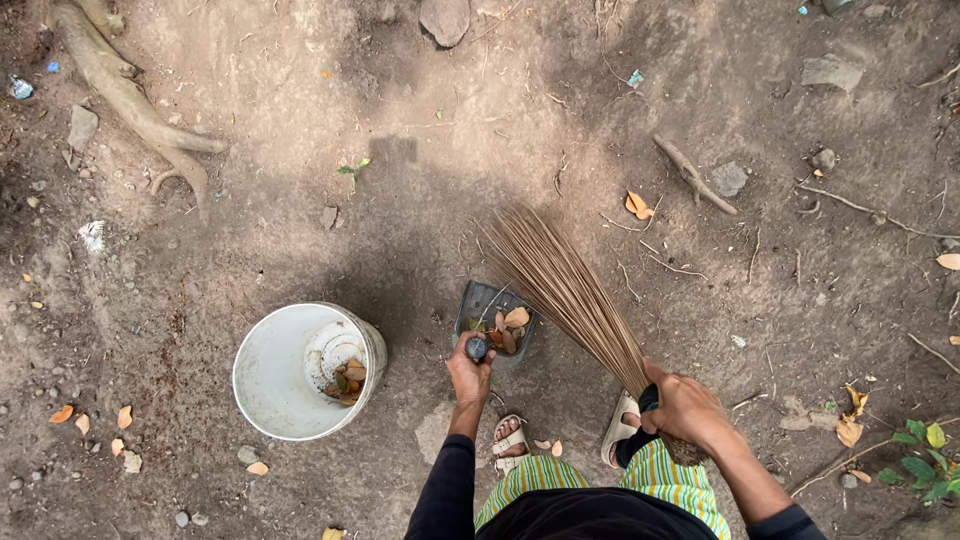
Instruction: The person sweeps dirt and dried leaves into a hand-held dustpan and empties the contents into a plastic bucket while moving through an outdoor dirt area.
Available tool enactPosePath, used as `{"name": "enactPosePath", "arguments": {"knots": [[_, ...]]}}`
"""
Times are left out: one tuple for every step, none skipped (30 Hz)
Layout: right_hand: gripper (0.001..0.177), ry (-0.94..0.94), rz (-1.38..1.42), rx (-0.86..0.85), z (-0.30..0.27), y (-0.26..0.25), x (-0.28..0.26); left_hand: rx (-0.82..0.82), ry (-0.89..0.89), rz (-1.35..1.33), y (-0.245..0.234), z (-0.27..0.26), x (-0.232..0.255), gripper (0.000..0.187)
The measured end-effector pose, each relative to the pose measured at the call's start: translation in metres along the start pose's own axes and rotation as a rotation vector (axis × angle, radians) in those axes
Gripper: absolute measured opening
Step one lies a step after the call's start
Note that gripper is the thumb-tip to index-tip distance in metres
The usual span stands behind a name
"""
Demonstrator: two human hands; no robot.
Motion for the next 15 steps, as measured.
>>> {"name": "enactPosePath", "arguments": {"knots": [[0.106,0.028,0.032,-0.011,-0.003,0.002,0.002,-0.005,-0.017,-0.015,-0.001,0.000,0.000,0.037],[0.105,0.023,0.028,-0.022,-0.005,0.004,0.003,-0.011,-0.035,-0.033,-0.002,0.000,-0.001,0.036],[0.105,0.017,0.025,-0.033,-0.007,0.007,0.006,-0.016,-0.054,-0.050,-0.002,0.000,-0.002,0.036],[0.104,0.015,0.024,-0.043,-0.008,0.012,0.009,-0.026,-0.064,-0.082,0.000,0.000,-0.004,0.036],[0.104,0.011,0.056,-0.038,-0.006,0.016,0.010,-0.035,-0.074,-0.114,0.002,0.001,-0.005,0.035],[0.105,0.006,0.090,-0.030,-0.002,0.020,0.012,-0.046,-0.082,-0.145,0.004,0.002,-0.006,0.035],[0.105,0.001,0.123,-0.022,0.002,0.025,0.016,-0.052,-0.045,-0.086,0.005,0.000,-0.005,0.034],[0.105,0.022,0.169,-0.031,0.007,0.030,0.022,-0.053,-0.003,-0.029,0.005,-0.001,-0.002,0.033],[0.105,0.042,0.215,-0.039,0.010,0.037,0.031,-0.054,0.038,0.028,0.006,-0.002,0.000,0.033],[0.105,0.060,0.262,-0.048,0.014,0.045,0.040,-0.065,0.080,0.036,0.005,-0.001,0.003,0.033],[0.106,0.034,0.365,-0.018,0.018,0.050,0.050,-0.077,0.122,0.044,0.004,0.000,0.007,0.034],[0.107,0.014,0.469,0.005,0.017,0.060,0.065,-0.094,0.157,0.056,0.003,-0.002,0.008,0.034],[0.108,-0.007,0.573,0.030,0.016,0.070,0.080,-0.110,0.163,0.069,0.003,-0.002,0.007,0.032],[0.110,0.040,0.632,0.021,0.015,0.083,0.097,-0.127,0.168,0.079,0.004,-0.003,0.007,0.031],[0.112,0.087,0.690,0.011,0.015,0.096,0.113,-0.143,0.172,0.090,0.005,-0.003,0.008,0.030]]}}
Point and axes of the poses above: each hand's wrist, its own z-axis towards the middle knuckle, its own y-axis out of the palm, x = y × z, the point moved 7 cm from there along z, towards the middle knuckle, and after that the axes turned 2 degrees about z, right-handed, at the moved point
